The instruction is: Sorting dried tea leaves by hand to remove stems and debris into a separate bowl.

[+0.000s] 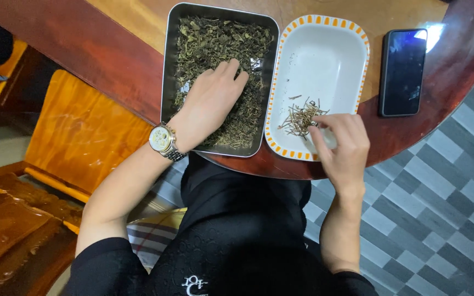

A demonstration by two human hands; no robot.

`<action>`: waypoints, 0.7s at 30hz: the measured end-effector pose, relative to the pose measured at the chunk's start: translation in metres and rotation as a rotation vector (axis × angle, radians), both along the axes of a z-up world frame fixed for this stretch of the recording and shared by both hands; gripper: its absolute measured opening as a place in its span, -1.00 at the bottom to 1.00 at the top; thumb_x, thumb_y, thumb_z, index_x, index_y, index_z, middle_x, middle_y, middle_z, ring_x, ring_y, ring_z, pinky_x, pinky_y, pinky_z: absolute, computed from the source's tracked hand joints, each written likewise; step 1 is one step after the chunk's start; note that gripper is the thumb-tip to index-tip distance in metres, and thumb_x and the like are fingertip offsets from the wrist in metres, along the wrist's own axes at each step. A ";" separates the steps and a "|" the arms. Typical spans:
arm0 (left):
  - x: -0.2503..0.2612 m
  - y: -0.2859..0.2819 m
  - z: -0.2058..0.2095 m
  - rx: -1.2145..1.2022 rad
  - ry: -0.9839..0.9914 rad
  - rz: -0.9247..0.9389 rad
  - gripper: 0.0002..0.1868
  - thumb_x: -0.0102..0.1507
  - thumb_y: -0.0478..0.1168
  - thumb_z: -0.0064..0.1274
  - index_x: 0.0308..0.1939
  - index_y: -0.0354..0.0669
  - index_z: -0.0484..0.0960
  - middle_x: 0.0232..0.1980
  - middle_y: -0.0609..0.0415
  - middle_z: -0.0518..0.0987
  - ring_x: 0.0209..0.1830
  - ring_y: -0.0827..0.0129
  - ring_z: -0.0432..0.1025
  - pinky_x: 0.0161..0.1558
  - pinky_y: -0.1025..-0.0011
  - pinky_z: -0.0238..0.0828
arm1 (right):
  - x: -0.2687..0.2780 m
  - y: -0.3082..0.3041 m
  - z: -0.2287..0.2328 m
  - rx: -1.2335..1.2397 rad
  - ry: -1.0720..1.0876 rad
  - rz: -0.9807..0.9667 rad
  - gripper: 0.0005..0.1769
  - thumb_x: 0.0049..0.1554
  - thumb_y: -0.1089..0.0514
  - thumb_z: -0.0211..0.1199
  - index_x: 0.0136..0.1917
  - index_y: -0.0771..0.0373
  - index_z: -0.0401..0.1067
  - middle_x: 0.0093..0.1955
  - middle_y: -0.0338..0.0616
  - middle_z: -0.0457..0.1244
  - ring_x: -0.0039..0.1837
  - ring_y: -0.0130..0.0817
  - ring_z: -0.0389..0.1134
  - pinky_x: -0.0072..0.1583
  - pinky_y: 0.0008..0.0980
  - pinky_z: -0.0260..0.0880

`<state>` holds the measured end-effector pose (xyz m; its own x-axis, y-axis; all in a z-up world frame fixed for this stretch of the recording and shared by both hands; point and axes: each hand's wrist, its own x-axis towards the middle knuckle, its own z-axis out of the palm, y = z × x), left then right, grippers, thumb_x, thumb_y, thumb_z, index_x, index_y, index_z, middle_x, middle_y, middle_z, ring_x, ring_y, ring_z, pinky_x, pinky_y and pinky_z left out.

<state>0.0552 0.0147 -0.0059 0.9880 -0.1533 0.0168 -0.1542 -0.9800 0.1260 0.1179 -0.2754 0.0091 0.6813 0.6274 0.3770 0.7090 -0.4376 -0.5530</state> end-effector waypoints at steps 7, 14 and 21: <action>-0.018 -0.013 0.037 -0.034 0.052 -0.028 -0.50 0.00 -0.65 0.26 0.00 -0.34 0.62 -0.03 -0.23 0.52 -0.02 0.07 0.52 -0.16 0.28 0.50 | -0.008 0.027 -0.007 0.045 -0.017 0.087 -0.88 0.22 0.23 0.42 0.06 0.18 0.59 -0.13 -0.20 0.34 -0.07 -0.15 0.36 0.01 -0.19 0.44; -0.063 -0.043 0.043 -0.222 0.047 -0.085 -0.79 0.27 -0.41 0.06 -0.02 -0.26 0.48 -0.14 -0.07 0.47 -0.10 0.08 0.51 -0.12 0.23 0.52 | -0.026 0.068 -0.021 0.114 -0.031 0.278 -0.85 0.28 0.09 0.29 -0.03 0.20 0.54 -0.17 -0.14 0.31 -0.15 -0.09 0.34 -0.09 -0.20 0.39; -0.036 -0.038 0.041 -0.262 0.007 -0.079 -0.58 0.44 -0.20 -0.05 0.36 -0.28 0.39 0.20 -0.20 0.46 0.23 0.02 0.38 -0.01 0.22 0.38 | -0.010 0.025 -0.019 0.052 0.052 0.176 -0.93 0.29 0.18 0.31 -0.04 0.20 0.54 -0.11 -0.11 0.35 -0.07 -0.03 0.36 0.00 -0.11 0.40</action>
